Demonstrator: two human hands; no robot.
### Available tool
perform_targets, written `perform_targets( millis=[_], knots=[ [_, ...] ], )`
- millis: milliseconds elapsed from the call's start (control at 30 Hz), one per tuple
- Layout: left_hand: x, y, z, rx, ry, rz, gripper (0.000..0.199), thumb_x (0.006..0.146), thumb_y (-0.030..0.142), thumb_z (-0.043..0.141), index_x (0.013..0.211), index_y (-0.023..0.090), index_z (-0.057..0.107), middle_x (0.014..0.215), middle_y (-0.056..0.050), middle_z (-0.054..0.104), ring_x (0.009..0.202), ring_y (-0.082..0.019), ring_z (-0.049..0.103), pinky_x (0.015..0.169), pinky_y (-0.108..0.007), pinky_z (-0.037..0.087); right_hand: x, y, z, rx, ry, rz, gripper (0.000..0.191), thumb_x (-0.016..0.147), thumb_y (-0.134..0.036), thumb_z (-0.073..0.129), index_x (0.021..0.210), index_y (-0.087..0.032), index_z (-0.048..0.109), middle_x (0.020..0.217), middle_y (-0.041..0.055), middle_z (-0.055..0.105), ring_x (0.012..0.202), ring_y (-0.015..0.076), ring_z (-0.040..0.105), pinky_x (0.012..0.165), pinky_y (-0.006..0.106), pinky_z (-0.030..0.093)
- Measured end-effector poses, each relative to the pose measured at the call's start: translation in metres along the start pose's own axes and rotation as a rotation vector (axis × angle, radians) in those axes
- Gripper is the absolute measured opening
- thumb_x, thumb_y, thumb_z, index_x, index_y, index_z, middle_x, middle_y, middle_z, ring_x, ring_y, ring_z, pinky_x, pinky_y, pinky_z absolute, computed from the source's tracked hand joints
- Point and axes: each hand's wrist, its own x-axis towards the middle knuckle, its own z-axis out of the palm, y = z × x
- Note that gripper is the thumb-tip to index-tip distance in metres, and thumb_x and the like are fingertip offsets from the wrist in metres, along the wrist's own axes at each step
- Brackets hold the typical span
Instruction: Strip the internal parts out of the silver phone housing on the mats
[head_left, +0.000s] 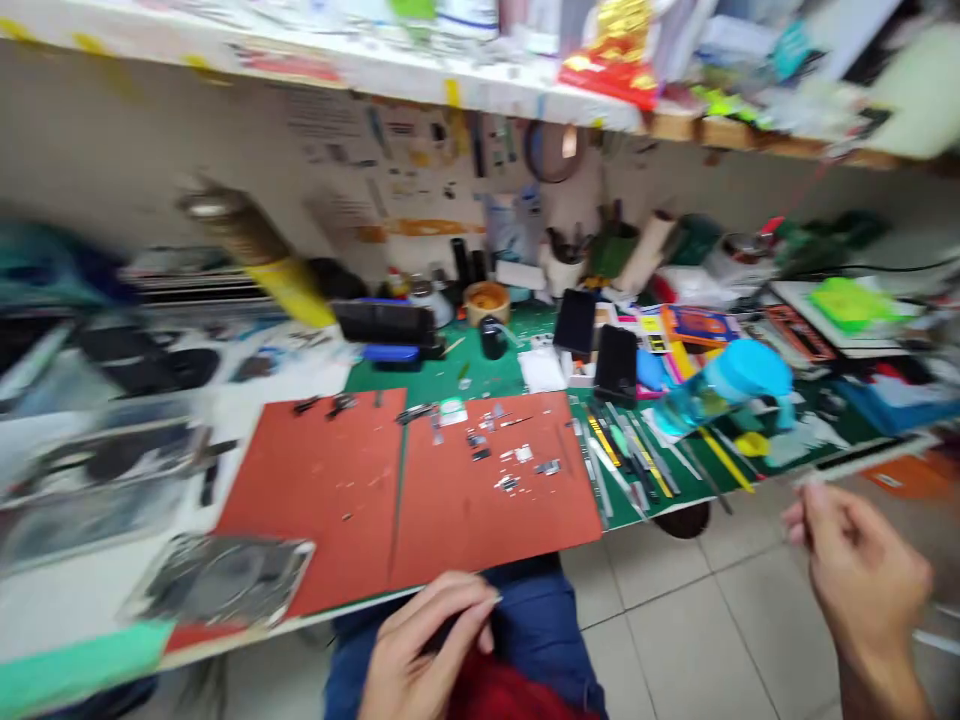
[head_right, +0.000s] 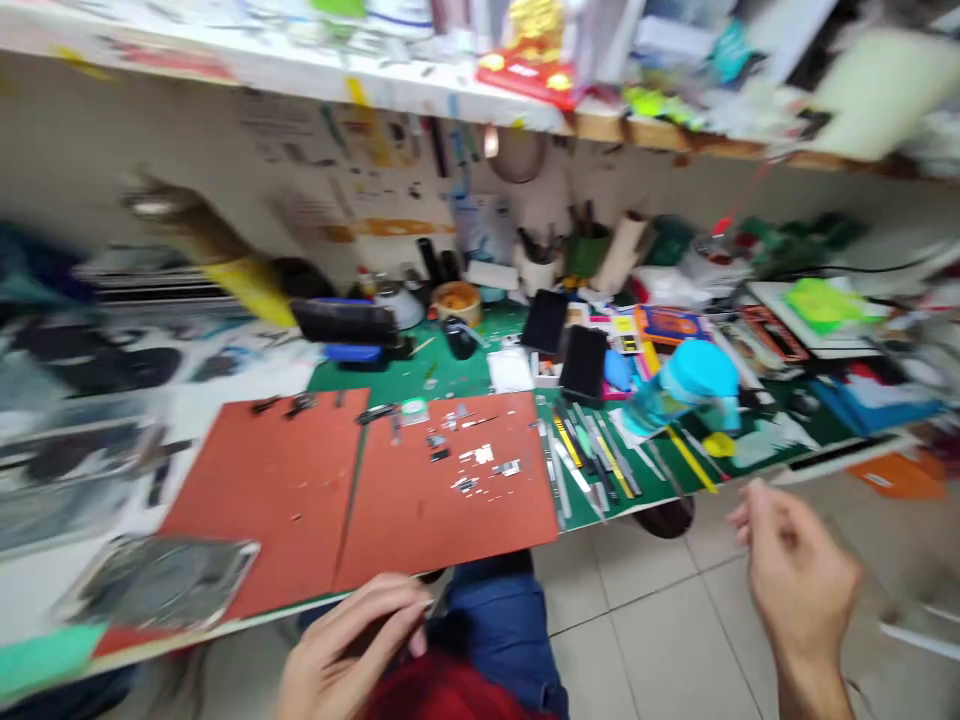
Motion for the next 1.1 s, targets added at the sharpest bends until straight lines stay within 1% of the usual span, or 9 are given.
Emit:
perform_targets(
  millis=[100, 133, 267, 400, 567, 800, 900, 1000, 1100],
  knots=[
    [0.004, 0.003, 0.0, -0.05, 0.011, -0.034, 0.018, 0.1, 0.012, 0.065, 0.1, 0.023, 0.078, 0.067, 0.0, 0.072, 0.069, -0.015, 0.072, 0.071, -0.023, 0.06, -0.108, -0.037, 0.021, 0.384, -0.799, 0.035, 0.041, 0.097, -0.062, 0.066, 0.096, -0.023, 0.08, 0.075, 0.0073, 0.076, 0.062, 0.0204, 0.067, 0.06, 0.031, 0.053],
    [0.002, 0.002, 0.0, -0.053, 0.013, -0.033, 0.02, 0.1, 0.009, 0.065, 0.103, 0.023, 0.079, 0.069, 0.0, 0.073, 0.071, -0.015, 0.072, 0.072, -0.023, 0.059, -0.139, -0.053, 0.03, 0.495, -0.99, 0.091, 0.045, 0.102, -0.06, 0.058, 0.096, -0.021, 0.079, 0.073, 0.0072, 0.074, 0.061, 0.0198, 0.066, 0.059, 0.03, 0.051],
    [-0.014, -0.006, -0.008, -0.07, 0.001, -0.01, 0.025, 0.098, 0.005, 0.065, 0.108, 0.023, 0.079, 0.086, -0.004, 0.076, 0.069, -0.013, 0.07, 0.068, -0.021, 0.059, -0.205, -0.102, 0.065, 0.729, -1.278, 0.17, 0.049, 0.107, -0.06, 0.051, 0.095, -0.018, 0.073, 0.08, 0.0062, 0.071, 0.06, 0.0141, 0.059, 0.056, 0.026, 0.043],
    [-0.026, -0.01, -0.02, -0.113, -0.01, 0.02, 0.033, 0.096, 0.001, 0.063, 0.114, 0.024, 0.08, 0.093, -0.006, 0.077, 0.069, -0.012, 0.07, 0.065, -0.019, 0.058, -0.21, -0.118, 0.076, 0.771, -1.333, 0.148, 0.045, 0.108, -0.055, 0.053, 0.086, -0.019, 0.065, 0.075, 0.0005, 0.062, 0.06, 0.0113, 0.053, 0.061, 0.025, 0.042],
    [-0.03, -0.011, -0.028, -0.194, 0.022, -0.022, 0.038, 0.095, 0.001, 0.065, 0.115, 0.028, 0.082, 0.093, -0.005, 0.081, 0.081, -0.015, 0.075, 0.076, -0.022, 0.06, -0.216, -0.12, 0.075, 0.765, -1.368, 0.081, 0.037, 0.111, -0.045, 0.052, 0.088, -0.019, 0.065, 0.08, 0.0008, 0.062, 0.063, 0.0114, 0.054, 0.06, 0.024, 0.044],
    [-0.028, -0.004, -0.026, -0.457, 0.111, -0.275, 0.024, 0.101, 0.017, 0.067, 0.109, 0.033, 0.083, 0.098, -0.003, 0.076, 0.057, -0.008, 0.07, 0.054, -0.017, 0.054, -0.223, -0.132, 0.082, 0.661, -0.972, -0.56, 0.023, 0.107, -0.01, 0.049, 0.098, -0.022, 0.066, 0.082, 0.0014, 0.067, 0.073, 0.0139, 0.064, 0.069, 0.024, 0.052],
    [-0.025, -0.002, -0.027, -0.578, 0.135, -0.386, 0.01, 0.099, 0.024, 0.072, 0.097, 0.027, 0.082, 0.092, -0.001, 0.07, 0.057, -0.008, 0.067, 0.052, -0.016, 0.051, -0.224, -0.136, 0.086, 0.623, -0.86, -0.757, 0.024, 0.103, -0.002, 0.047, 0.106, -0.019, 0.064, 0.087, 0.0045, 0.069, 0.076, 0.0156, 0.065, 0.072, 0.027, 0.054],
    [-0.021, -0.001, -0.03, -0.625, 0.139, -0.453, 0.014, 0.098, 0.027, 0.074, 0.086, 0.021, 0.079, 0.088, -0.001, 0.066, 0.059, -0.007, 0.062, 0.054, -0.017, 0.05, -0.227, -0.138, 0.089, 0.593, -0.812, -0.84, 0.027, 0.102, 0.001, 0.047, 0.114, -0.016, 0.063, 0.09, 0.0072, 0.069, 0.079, 0.0173, 0.065, 0.073, 0.03, 0.056],
    [-0.019, 0.0, -0.035, -0.612, 0.136, -0.462, 0.018, 0.099, 0.029, 0.073, 0.084, 0.02, 0.077, 0.087, -0.002, 0.065, 0.06, -0.007, 0.059, 0.056, -0.018, 0.049, -0.231, -0.141, 0.089, 0.58, -0.841, -0.79, 0.029, 0.103, 0.0, 0.045, 0.118, -0.017, 0.063, 0.094, 0.0077, 0.069, 0.082, 0.0172, 0.066, 0.075, 0.03, 0.056]
  ],
)
